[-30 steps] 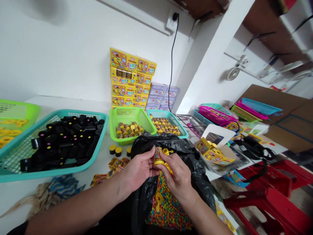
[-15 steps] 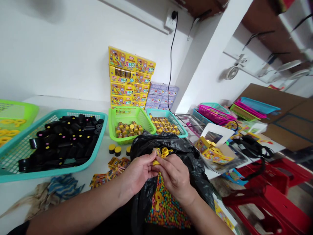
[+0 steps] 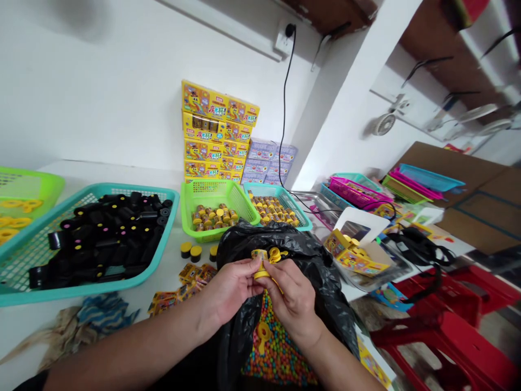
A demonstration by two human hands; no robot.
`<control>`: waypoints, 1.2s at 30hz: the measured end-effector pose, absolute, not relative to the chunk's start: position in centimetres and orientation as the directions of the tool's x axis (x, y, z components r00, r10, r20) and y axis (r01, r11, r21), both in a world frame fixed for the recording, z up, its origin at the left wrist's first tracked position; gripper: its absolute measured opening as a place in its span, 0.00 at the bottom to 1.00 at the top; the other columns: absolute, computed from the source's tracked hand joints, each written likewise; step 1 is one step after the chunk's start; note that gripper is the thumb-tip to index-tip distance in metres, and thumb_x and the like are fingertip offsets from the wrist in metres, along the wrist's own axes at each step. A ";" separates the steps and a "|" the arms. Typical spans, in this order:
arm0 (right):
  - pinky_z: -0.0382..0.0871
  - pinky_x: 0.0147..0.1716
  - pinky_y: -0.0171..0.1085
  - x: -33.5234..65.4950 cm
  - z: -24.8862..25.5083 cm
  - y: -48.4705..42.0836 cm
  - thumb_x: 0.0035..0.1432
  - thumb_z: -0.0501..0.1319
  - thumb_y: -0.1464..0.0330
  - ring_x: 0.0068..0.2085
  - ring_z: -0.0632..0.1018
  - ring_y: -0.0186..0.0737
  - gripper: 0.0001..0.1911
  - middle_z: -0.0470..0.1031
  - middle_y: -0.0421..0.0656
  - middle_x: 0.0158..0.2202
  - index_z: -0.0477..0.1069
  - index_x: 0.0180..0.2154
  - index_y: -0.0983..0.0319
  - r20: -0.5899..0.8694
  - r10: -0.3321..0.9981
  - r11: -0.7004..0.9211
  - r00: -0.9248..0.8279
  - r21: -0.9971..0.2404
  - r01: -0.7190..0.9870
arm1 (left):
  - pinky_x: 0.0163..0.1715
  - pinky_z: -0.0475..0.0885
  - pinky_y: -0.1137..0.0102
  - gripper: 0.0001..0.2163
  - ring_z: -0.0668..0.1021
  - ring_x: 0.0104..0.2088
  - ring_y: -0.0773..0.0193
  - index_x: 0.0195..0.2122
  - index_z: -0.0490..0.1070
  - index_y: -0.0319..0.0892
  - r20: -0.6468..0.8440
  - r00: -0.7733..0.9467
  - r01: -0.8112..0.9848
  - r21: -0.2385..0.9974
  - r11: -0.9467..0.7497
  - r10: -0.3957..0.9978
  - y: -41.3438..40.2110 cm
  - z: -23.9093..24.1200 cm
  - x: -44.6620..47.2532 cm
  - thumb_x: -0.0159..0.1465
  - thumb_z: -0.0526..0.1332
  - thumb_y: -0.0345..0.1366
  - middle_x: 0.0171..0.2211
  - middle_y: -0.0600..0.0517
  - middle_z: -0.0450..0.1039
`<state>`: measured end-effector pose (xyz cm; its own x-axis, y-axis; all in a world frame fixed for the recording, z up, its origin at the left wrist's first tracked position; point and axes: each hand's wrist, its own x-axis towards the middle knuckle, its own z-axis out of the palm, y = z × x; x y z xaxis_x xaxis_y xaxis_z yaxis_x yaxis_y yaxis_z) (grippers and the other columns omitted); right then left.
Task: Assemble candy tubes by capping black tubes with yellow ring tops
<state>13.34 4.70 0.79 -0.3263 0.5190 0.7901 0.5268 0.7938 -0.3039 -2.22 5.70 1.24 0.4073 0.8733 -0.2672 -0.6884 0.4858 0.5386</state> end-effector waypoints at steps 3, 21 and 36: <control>0.73 0.32 0.41 13.4 0.6 4.7 0.61 0.61 0.78 0.34 0.75 0.42 0.20 0.75 0.46 0.33 0.71 0.53 0.60 0.800 0.482 0.811 -0.358 -0.253 0.527 | 0.33 0.70 0.71 0.04 0.76 0.27 0.67 0.29 0.77 0.36 -0.279 0.401 -0.708 0.511 0.488 0.873 5.5 1.0 -2.0 0.58 0.69 0.31 0.27 0.50 0.76; 0.70 0.28 0.38 13.5 0.9 4.7 0.62 0.61 0.77 0.30 0.74 0.39 0.16 0.73 0.42 0.29 0.73 0.50 0.59 0.792 0.528 0.786 -0.307 -0.319 0.530 | 0.32 0.68 0.73 0.04 0.76 0.28 0.67 0.30 0.78 0.36 -0.322 0.361 -0.706 0.519 0.482 0.875 5.6 0.9 -1.9 0.57 0.69 0.31 0.28 0.50 0.76; 0.69 0.28 0.35 13.5 1.0 4.8 0.60 0.64 0.76 0.29 0.74 0.36 0.11 0.73 0.40 0.29 0.76 0.44 0.58 0.744 0.614 0.762 -0.262 -0.472 0.444 | 0.32 0.68 0.72 0.11 0.76 0.28 0.67 0.31 0.76 0.36 -0.290 0.418 -0.668 0.544 0.508 0.861 5.2 0.9 -1.8 0.53 0.73 0.37 0.28 0.49 0.76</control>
